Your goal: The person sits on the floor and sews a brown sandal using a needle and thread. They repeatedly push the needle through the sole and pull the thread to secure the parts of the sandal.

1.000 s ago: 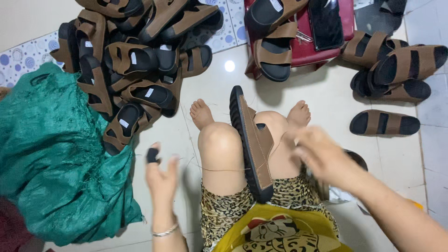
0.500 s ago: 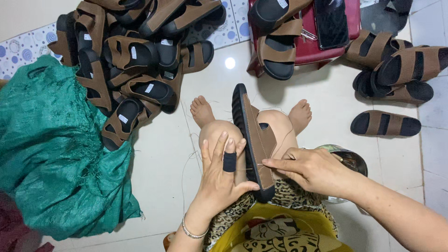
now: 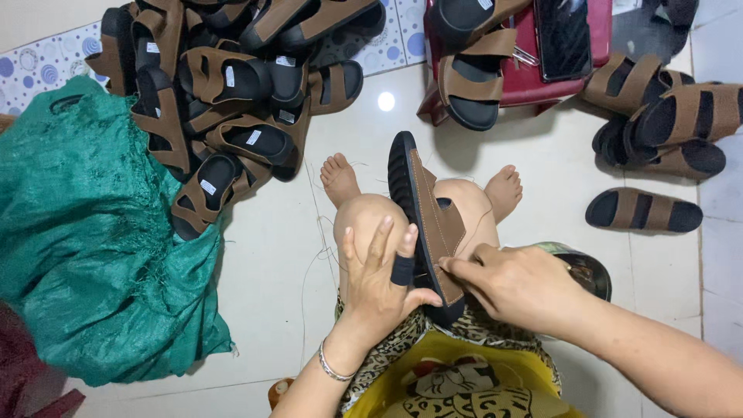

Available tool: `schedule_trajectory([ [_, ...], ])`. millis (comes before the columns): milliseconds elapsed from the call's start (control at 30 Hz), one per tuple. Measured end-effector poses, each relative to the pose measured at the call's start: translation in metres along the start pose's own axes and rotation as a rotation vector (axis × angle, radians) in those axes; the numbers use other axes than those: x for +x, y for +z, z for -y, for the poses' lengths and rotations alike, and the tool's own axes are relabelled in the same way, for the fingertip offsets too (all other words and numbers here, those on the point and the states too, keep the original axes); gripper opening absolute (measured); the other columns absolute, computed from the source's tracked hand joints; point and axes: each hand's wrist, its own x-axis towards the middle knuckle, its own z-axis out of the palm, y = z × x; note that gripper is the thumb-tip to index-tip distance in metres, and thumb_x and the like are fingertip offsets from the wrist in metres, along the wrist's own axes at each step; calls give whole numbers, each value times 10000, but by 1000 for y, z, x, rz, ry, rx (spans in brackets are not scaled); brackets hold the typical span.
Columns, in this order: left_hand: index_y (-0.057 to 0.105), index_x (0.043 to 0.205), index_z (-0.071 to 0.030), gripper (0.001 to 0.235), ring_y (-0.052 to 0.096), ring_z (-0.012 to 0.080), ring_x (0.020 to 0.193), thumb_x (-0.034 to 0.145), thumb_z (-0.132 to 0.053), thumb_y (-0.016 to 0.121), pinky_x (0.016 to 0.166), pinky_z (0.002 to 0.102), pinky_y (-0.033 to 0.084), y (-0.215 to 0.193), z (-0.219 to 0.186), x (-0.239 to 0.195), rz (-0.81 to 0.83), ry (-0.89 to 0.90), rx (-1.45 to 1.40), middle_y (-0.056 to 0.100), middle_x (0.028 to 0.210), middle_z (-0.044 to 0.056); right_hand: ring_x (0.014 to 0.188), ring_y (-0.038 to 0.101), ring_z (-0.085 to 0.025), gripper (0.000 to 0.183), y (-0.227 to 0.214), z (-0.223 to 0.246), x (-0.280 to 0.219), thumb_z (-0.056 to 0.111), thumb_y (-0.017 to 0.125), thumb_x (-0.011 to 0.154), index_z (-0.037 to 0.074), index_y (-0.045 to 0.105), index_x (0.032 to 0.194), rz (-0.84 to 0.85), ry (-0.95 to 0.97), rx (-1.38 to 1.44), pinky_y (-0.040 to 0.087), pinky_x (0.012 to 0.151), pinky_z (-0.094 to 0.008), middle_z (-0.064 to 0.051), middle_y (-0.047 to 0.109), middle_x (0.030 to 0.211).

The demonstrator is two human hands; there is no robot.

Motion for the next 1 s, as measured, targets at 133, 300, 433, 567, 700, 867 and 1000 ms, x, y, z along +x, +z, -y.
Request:
schedule_trajectory([
  [133,251,1580,-24,1017,368,410,1503,870,-670,587,1134,826,162,12,3,0,-38,33,-38,476,1571,168,567,678,-371,220,-2,5,21,374,496,1016,158,529,1034,-28,-15,73,531,439,-478,-115,656,775],
  [300,321,1536,44,1039,504,472,1363,803,-591,693,1091,811,156,6,0,8,-198,61,-111,611,1424,224,772,764,-337,342,-4,-2,15,437,424,1035,172,557,1205,-24,15,227,607,630,-454,-124,735,869],
  [433,613,1061,31,340,598,392,981,885,-228,745,875,592,398,-10,-12,0,-293,48,-131,690,1017,165,886,778,-290,374,15,-19,-6,375,550,991,178,628,1299,-232,-42,320,622,638,-449,-71,788,1038],
  [567,723,924,-72,86,683,234,1043,947,-154,711,990,374,562,-56,-46,3,27,-415,-1236,747,1085,100,971,762,-258,403,35,-22,-21,373,564,989,180,630,1337,-297,-52,342,614,646,-456,-42,783,1120],
  [700,711,1046,26,174,603,101,616,1021,-117,615,548,194,530,-21,-40,-3,142,-762,-1519,671,737,85,881,774,-237,388,41,-20,-21,375,582,982,180,650,1310,-407,-76,270,609,538,-440,-26,793,1090],
  [867,612,679,-23,459,536,338,409,1088,-215,530,437,480,443,20,-55,-31,407,-283,-270,576,530,157,748,729,-209,372,45,-16,-24,250,671,966,123,650,1315,-556,-164,217,570,533,-376,-36,756,926],
  [1000,546,1337,60,374,711,444,732,1017,-132,544,698,504,593,-6,-53,-7,190,-278,-349,730,1161,240,484,641,-197,480,17,-37,-45,286,649,930,292,603,1408,-370,-103,90,492,329,-418,43,666,751],
])
